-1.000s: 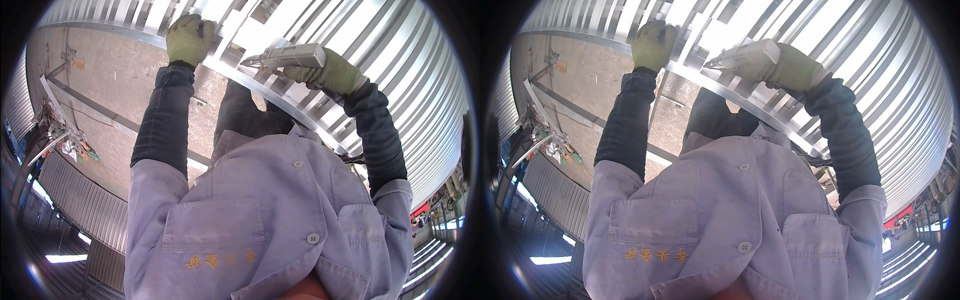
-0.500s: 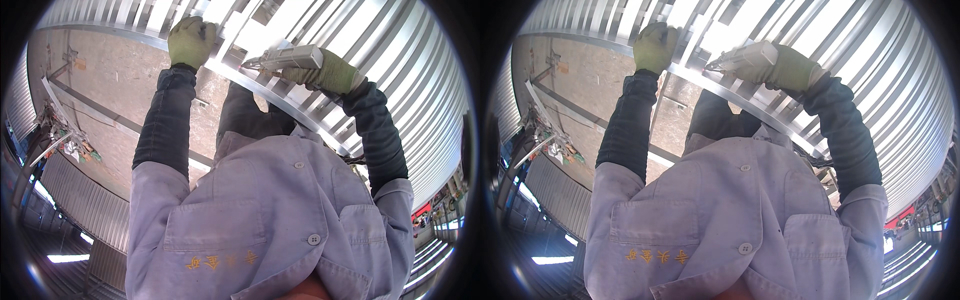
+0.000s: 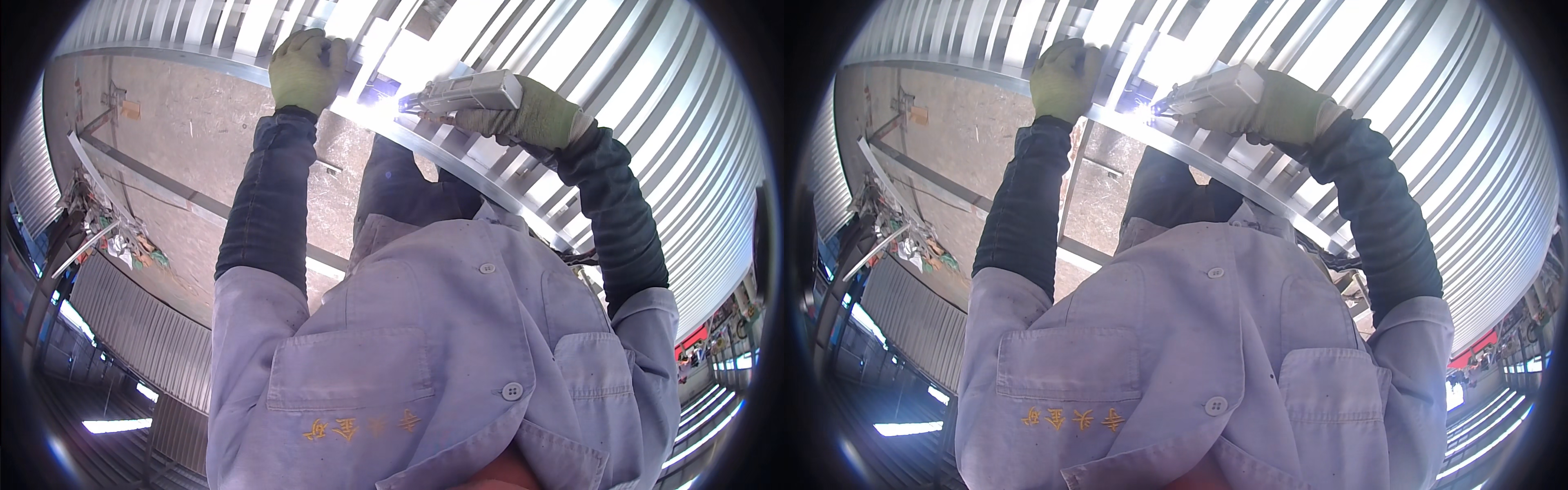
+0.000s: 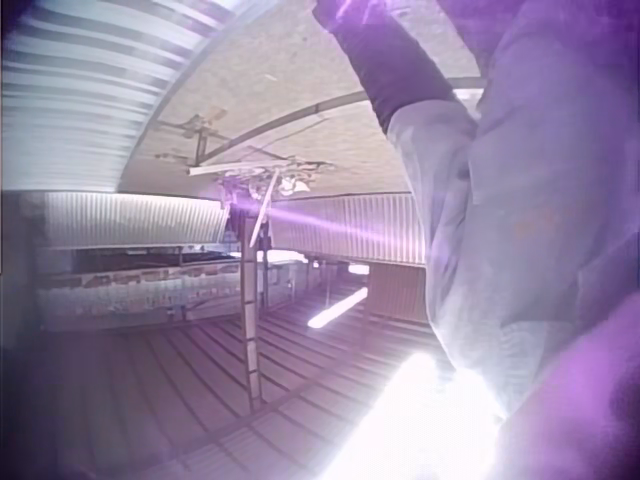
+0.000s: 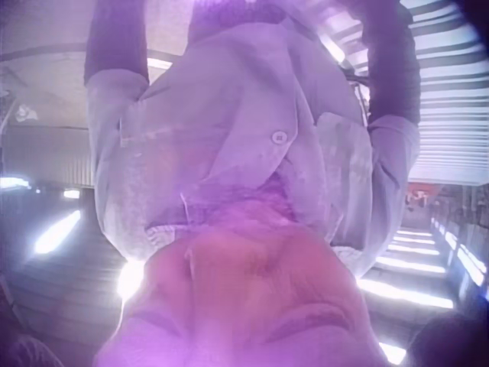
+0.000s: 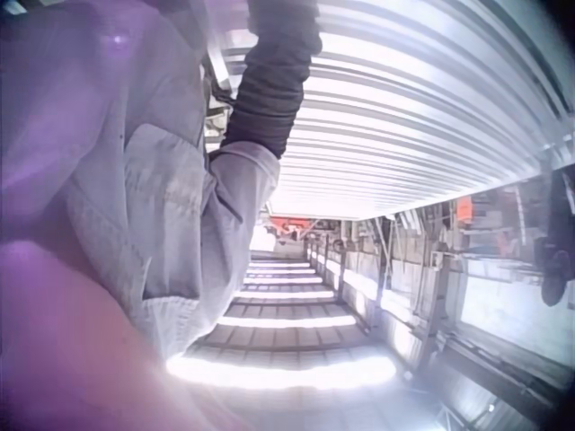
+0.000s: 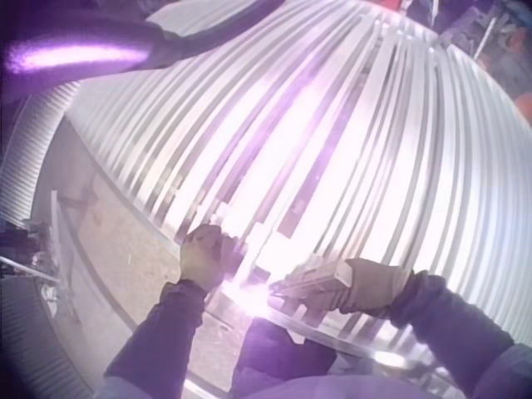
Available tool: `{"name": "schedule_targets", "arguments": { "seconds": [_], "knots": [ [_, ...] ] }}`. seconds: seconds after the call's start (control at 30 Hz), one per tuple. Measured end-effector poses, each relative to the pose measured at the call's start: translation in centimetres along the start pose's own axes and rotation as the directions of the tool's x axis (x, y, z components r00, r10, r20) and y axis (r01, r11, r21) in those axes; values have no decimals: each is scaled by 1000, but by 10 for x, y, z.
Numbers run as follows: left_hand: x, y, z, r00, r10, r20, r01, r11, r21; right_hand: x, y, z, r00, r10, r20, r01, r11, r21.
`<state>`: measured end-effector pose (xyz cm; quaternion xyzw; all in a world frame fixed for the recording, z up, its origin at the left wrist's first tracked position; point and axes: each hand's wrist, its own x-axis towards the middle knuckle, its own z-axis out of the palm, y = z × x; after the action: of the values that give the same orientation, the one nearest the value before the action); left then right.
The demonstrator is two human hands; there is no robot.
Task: The person welds metal frame components using a handheld welding tool. They repeatedly position the tool at joints, apply welds, and move to adjacent sections of the frame. The person wears gloves and a work jacket while working on a large metal structure.
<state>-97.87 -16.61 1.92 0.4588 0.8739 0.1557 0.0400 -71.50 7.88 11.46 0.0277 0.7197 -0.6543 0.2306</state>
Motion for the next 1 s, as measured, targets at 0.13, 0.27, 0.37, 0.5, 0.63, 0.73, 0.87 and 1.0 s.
{"name": "schedule_targets", "arguments": {
  "seconds": [0.13, 0.27, 0.37, 0.5, 0.63, 0.73, 0.87, 1.0],
  "knots": [
    [-1, -1, 2, 1000, -6, -4, 6, 1000, 2, 3, 6, 1, 1000, -21, 7, 20, 1000, 18],
    [0, -1, 1, 1000, 1, -12, -1, 1000, 2, 5, 11, 2, 999, -52, 1, 52, 998, 39],
    [-1, -2, 3, 1000, 6, -26, -6, 1000, -1, 4, 17, 2, 997, -79, 1, 79, 996, 51],
    [-1, -3, 4, 1000, 14, -22, -14, 1000, 7, 2, 28, 3, 992, -125, 3, 124, 989, 76],
    [0, -4, 4, 1000, 5, -11, -5, 1000, -4, -3, 38, 4, 988, -155, 10, 153, 983, 106],
    [0, -3, 3, 1000, -3, -3, 3, 1000, -15, -4, 43, 5, 984, -178, 4, 176, 976, 124],
    [-2, -5, 4, 1000, -8, -13, 7, 1000, -6, -4, 49, 6, 976, -217, 5, 214, 965, 150],
    [1, -1, 1, 999, -27, 18, 27, 1000, 3, -7, 60, 7, 966, -260, -11, 258, 951, 170]
  ]
}}
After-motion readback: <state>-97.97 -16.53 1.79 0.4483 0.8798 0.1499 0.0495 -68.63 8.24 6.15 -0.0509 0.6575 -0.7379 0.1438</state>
